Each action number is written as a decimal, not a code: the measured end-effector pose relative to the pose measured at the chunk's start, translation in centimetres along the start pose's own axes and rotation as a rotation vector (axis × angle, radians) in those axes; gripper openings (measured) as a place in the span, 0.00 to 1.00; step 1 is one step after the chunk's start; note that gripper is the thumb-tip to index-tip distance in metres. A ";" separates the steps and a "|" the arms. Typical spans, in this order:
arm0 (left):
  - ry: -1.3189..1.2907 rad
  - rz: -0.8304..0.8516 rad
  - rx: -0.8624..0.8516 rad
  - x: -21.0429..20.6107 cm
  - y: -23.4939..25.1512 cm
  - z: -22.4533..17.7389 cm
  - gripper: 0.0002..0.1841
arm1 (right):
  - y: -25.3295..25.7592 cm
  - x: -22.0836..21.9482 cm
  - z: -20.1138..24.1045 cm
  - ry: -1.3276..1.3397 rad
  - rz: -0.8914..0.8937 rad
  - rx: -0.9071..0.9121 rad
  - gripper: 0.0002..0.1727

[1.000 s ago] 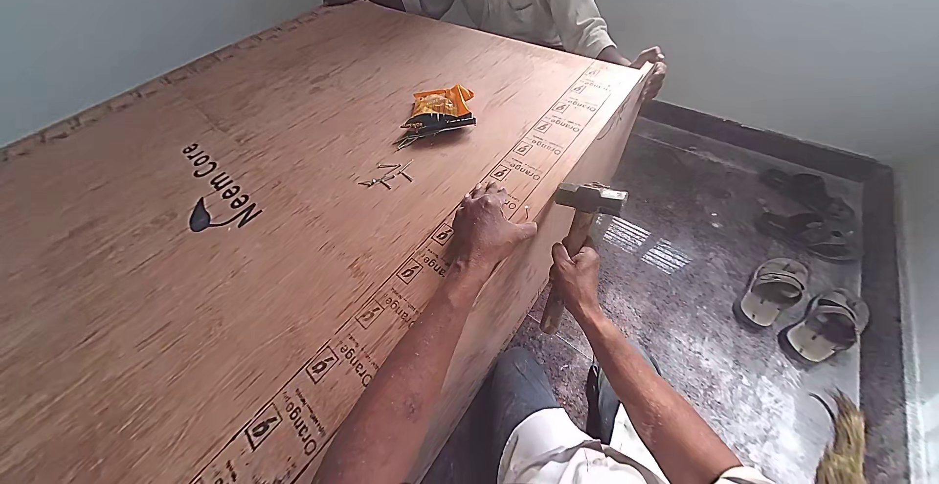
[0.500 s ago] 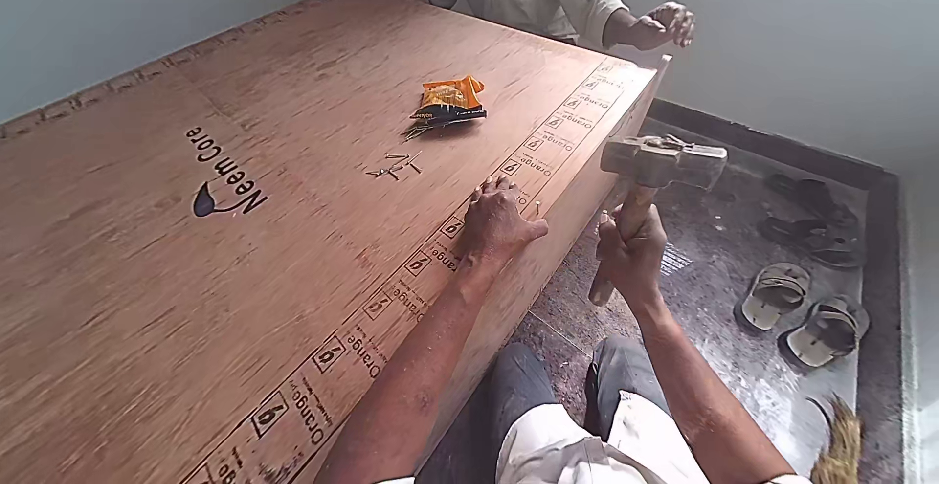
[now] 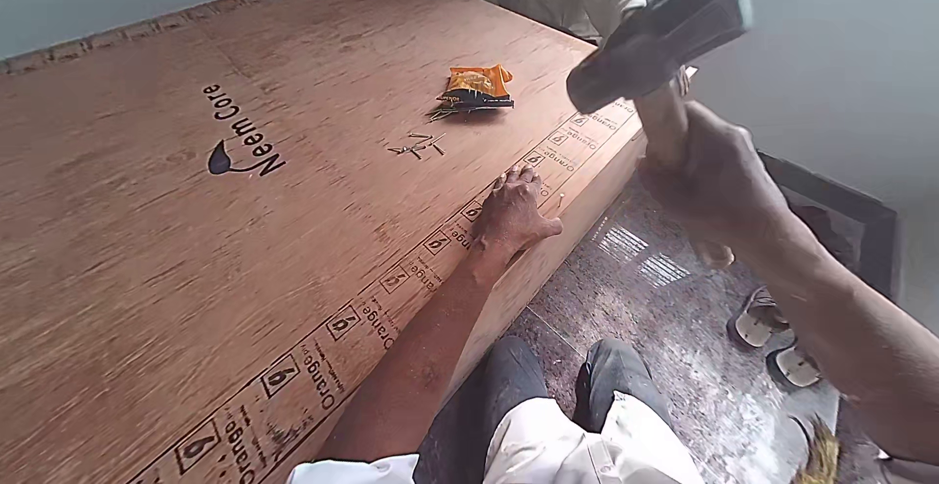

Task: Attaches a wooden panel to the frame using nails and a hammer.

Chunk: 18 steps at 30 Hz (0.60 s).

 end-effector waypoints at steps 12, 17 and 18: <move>-0.048 -0.029 -0.005 0.2 0.1 -0.1 0.43 | -0.4 5.9 2.1 0.190 -0.395 0.143 0.11; -0.032 -0.043 -0.019 0.1 0.1 -0.2 0.41 | 0.1 -7.2 -4.1 -0.257 0.383 -0.234 0.08; -0.028 -0.052 -0.027 0.0 0.0 -0.3 0.40 | 0.1 -7.8 -4.6 -0.260 0.424 -0.247 0.07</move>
Point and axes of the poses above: each hand's wrist, its own y-axis towards the middle knuckle, its own x-axis out of the back of the hand, z = x × y, the point moved 9 cm from there along y, towards the middle knuckle, and after that the axes turned 5 degrees about z, right-handed, at the moved point
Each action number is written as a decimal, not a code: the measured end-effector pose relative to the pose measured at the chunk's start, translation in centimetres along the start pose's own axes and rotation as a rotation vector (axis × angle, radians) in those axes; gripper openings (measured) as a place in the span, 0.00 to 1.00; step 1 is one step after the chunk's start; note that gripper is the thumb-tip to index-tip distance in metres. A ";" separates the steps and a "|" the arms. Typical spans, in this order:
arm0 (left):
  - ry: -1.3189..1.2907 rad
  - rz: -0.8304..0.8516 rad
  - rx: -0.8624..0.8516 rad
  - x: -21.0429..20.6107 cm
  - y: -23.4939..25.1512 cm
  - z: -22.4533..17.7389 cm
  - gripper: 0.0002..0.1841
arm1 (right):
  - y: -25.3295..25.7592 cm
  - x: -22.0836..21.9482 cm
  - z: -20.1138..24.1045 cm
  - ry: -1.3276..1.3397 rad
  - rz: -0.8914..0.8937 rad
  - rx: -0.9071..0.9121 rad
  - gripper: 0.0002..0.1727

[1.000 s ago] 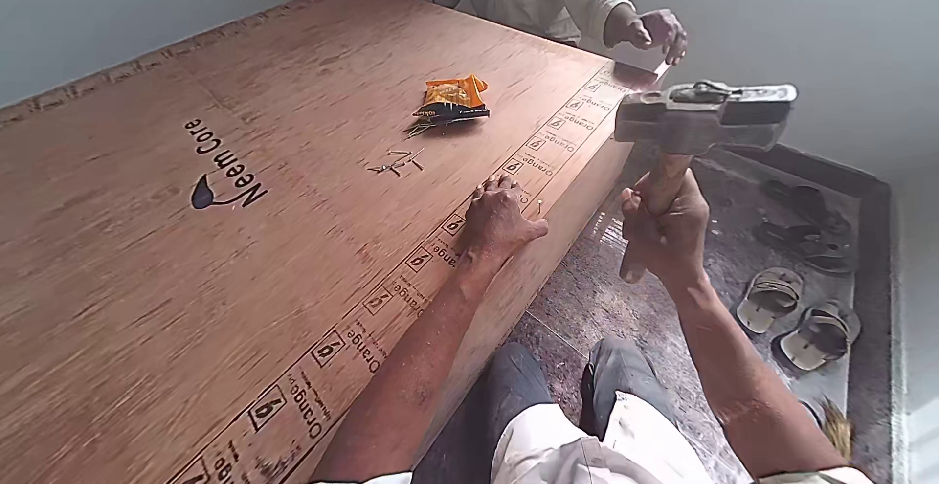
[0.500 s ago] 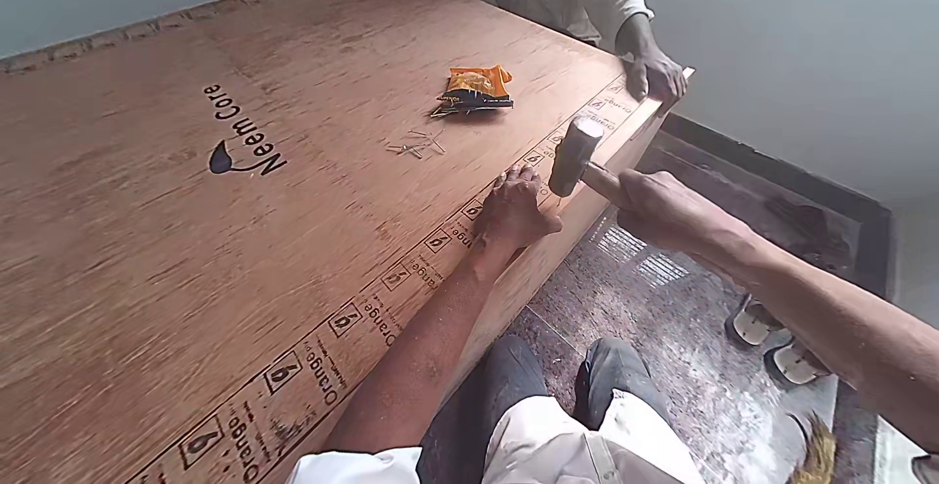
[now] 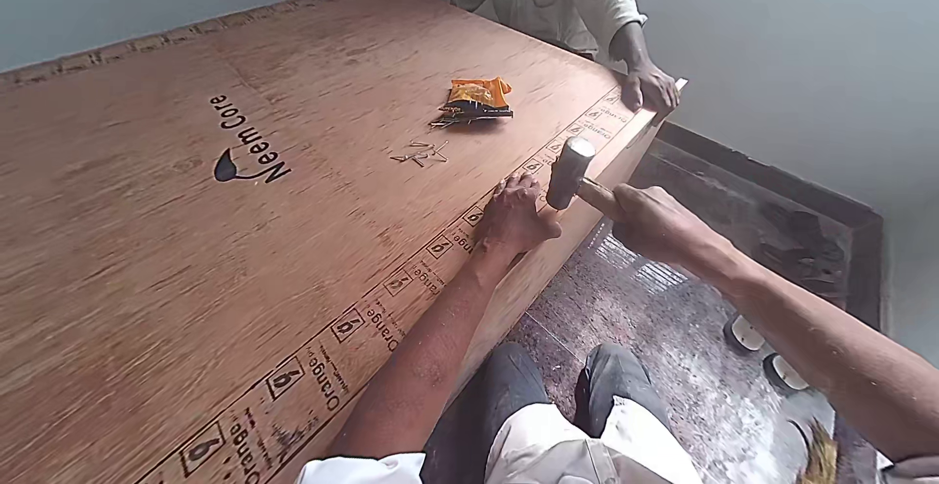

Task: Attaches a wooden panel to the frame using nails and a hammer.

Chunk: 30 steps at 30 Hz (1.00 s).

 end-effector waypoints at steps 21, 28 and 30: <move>-0.008 0.041 0.021 0.0 0.0 0.4 0.47 | -6.7 11.3 2.1 0.407 -0.624 0.280 0.08; -0.018 0.045 -0.002 0.2 0.2 0.3 0.46 | -2.2 4.2 1.1 0.147 -0.302 0.071 0.10; -0.034 0.076 0.011 -0.3 -0.1 0.0 0.45 | 0.0 -1.0 -0.8 0.016 0.025 -0.077 0.08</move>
Point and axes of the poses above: each hand's wrist, its own y-axis towards the middle knuckle, its own x-axis out of the back of the hand, z = x × y, the point moved 9 cm from there along y, towards the middle knuckle, and after that the axes turned 5 degrees about z, right-handed, at the moved point
